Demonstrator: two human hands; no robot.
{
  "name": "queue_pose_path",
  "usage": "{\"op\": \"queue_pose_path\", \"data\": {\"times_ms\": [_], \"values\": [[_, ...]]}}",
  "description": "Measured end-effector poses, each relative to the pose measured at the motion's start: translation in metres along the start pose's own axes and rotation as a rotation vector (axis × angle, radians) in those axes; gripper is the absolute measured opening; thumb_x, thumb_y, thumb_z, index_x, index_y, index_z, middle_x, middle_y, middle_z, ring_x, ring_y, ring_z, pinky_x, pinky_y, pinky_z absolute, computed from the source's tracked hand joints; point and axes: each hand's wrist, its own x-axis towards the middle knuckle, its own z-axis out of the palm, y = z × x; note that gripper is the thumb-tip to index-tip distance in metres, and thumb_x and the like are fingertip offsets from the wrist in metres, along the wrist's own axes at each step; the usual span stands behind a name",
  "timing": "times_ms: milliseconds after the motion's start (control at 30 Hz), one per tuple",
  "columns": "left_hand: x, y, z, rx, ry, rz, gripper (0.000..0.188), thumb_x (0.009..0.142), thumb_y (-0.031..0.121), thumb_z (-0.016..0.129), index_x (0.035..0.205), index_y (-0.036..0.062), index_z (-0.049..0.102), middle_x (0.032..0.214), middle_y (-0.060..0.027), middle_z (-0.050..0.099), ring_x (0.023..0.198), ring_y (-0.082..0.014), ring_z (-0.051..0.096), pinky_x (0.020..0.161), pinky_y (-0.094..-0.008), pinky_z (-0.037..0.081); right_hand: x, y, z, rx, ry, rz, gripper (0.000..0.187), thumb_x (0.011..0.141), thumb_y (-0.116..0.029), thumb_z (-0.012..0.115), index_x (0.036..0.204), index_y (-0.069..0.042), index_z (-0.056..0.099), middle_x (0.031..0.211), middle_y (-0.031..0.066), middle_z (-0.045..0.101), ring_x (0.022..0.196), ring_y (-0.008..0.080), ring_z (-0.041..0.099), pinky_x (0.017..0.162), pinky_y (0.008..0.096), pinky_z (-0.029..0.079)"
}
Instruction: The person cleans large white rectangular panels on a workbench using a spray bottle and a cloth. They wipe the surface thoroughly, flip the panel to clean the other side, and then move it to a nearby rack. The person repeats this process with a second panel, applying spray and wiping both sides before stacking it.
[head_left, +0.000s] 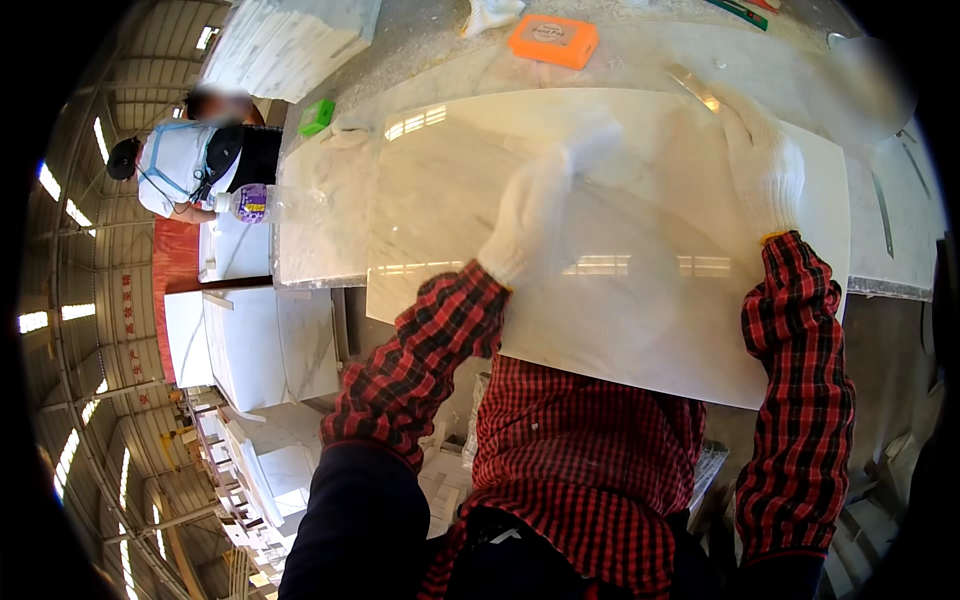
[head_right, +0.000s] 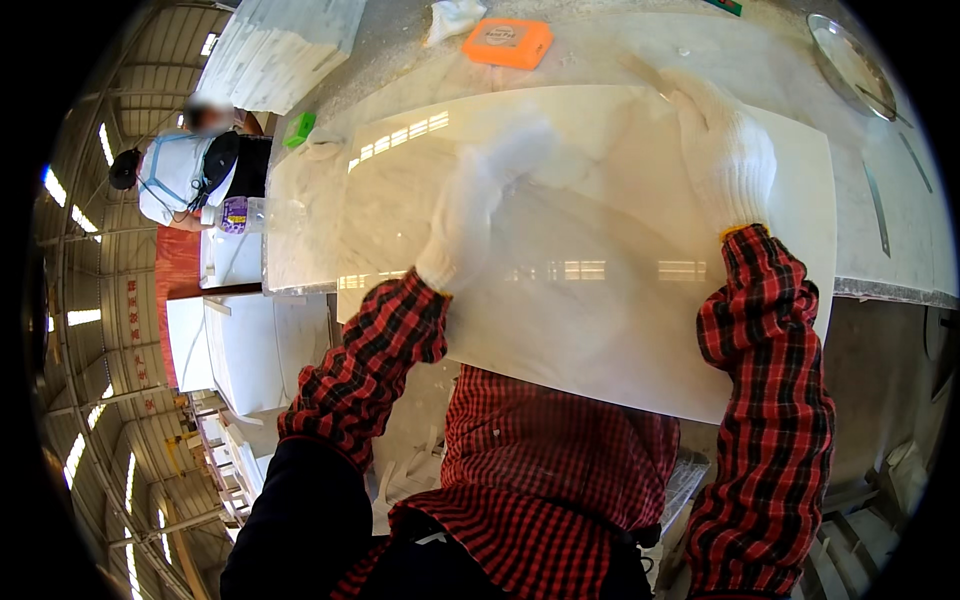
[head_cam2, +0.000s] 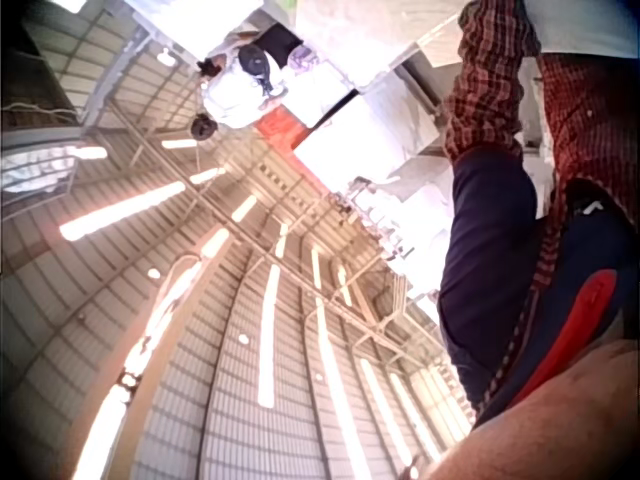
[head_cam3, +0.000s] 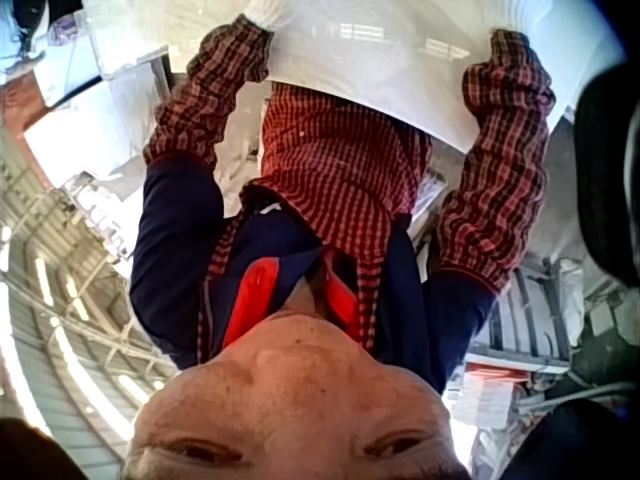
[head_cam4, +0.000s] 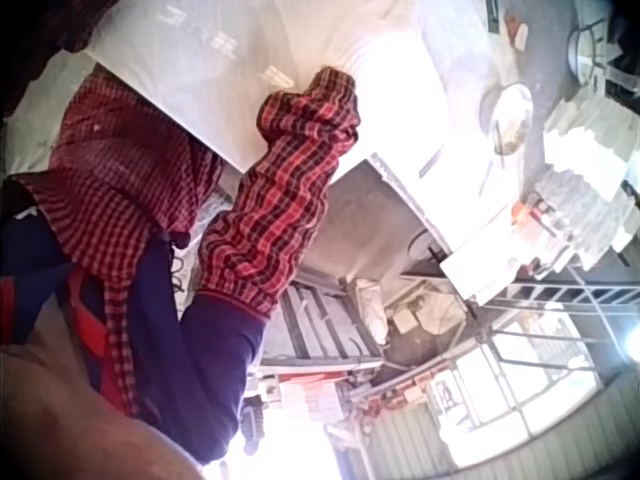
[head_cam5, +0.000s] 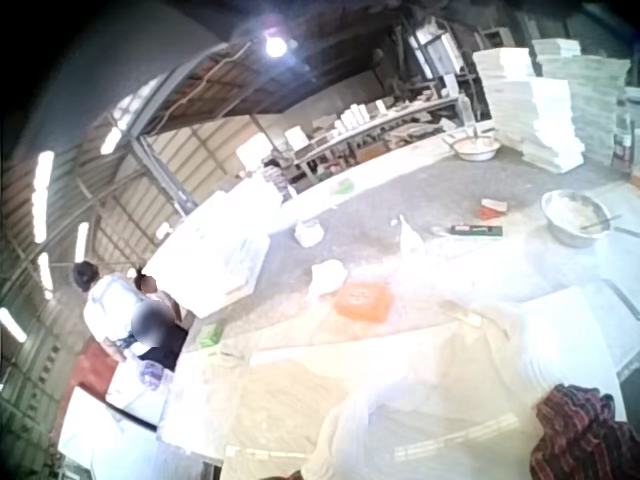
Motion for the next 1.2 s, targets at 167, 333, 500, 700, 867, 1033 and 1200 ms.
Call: {"op": "queue_pose_path", "data": {"times_ms": [167,333,500,700,867,1033,1200], "values": [[-0.008,0.012,0.004,-0.262,0.139,-0.087,0.064,0.11,0.045,0.03,0.146,-0.0043,0.048,0.146,-0.0169,0.055,0.137,-0.0257,0.049,0.111,-0.037,0.039,0.0,-0.001,-0.002,-0.026,-0.052,0.029,0.028,0.099,-0.029,0.057,0.121,-0.021,0.071,0.109,0.0112,0.072,0.096,0.035,0.067,0.081,0.0413,0.054],[-0.004,0.0,0.008,-0.164,0.204,-0.033,0.08,0.108,0.059,0.022,0.148,-0.0072,0.04,0.148,-0.0227,0.049,0.14,-0.0336,0.045,0.121,-0.0487,0.028,0.0,0.0,-0.002,-0.01,-0.03,0.017,0.028,0.099,-0.031,0.056,0.121,-0.022,0.071,0.106,0.0122,0.072,0.096,0.035,0.067,0.081,0.042,0.054],[-0.017,0.005,0.014,-0.26,0.143,-0.095,0.08,0.108,0.058,0.022,0.148,-0.0086,0.04,0.149,-0.0229,0.048,0.141,-0.0353,0.045,0.121,-0.0472,0.028,0.002,-0.012,-0.01,-0.053,-0.184,0.151,0.031,0.101,-0.032,0.055,0.122,-0.017,0.071,0.112,0.0156,0.071,0.101,0.0348,0.067,0.086,0.0403,0.052],[-0.01,0.008,-0.003,-0.069,0.196,-0.003,0.072,0.109,0.051,0.025,0.145,-0.0087,0.045,0.149,-0.022,0.049,0.14,-0.0357,0.046,0.119,-0.0463,0.032,0.001,-0.001,0.001,-0.029,-0.03,0.031,0.028,0.099,-0.032,0.055,0.121,-0.022,0.071,0.107,0.0125,0.072,0.097,0.0361,0.067,0.082,0.0431,0.054],[-0.025,0.031,-0.008,0.391,-0.046,0.076,0.066,0.109,0.047,0.03,0.139,-0.0061,0.054,0.144,-0.0187,0.055,0.132,-0.0324,0.051,0.115,-0.0427,0.035,0.002,-0.005,-0.004,-0.017,-0.079,0.091,0.029,0.099,-0.031,0.055,0.122,-0.022,0.071,0.109,0.0122,0.072,0.1,0.0355,0.067,0.085,0.0422,0.053],[-0.044,0.019,-0.034,0.681,-0.165,0.207,0.063,0.108,0.048,0.033,0.133,-0.0023,0.06,0.13,-0.0174,0.062,0.117,-0.0319,0.057,0.107,-0.0433,0.04,0.001,-0.004,-0.001,0.005,-0.066,0.046,0.03,0.099,-0.032,0.055,0.123,-0.021,0.07,0.111,0.0132,0.072,0.101,0.0362,0.067,0.087,0.0431,0.053],[-0.056,0.026,-0.034,0.359,0.123,0.062,0.065,0.108,0.05,0.031,0.13,-0.0029,0.062,0.118,-0.016,0.069,0.122,-0.033,0.055,0.11,-0.0433,0.037,0.002,-0.002,-0.003,-0.039,-0.085,0.09,0.03,0.099,-0.031,0.054,0.123,-0.021,0.07,0.112,0.0134,0.071,0.102,0.0364,0.066,0.087,0.0427,0.053]]}}
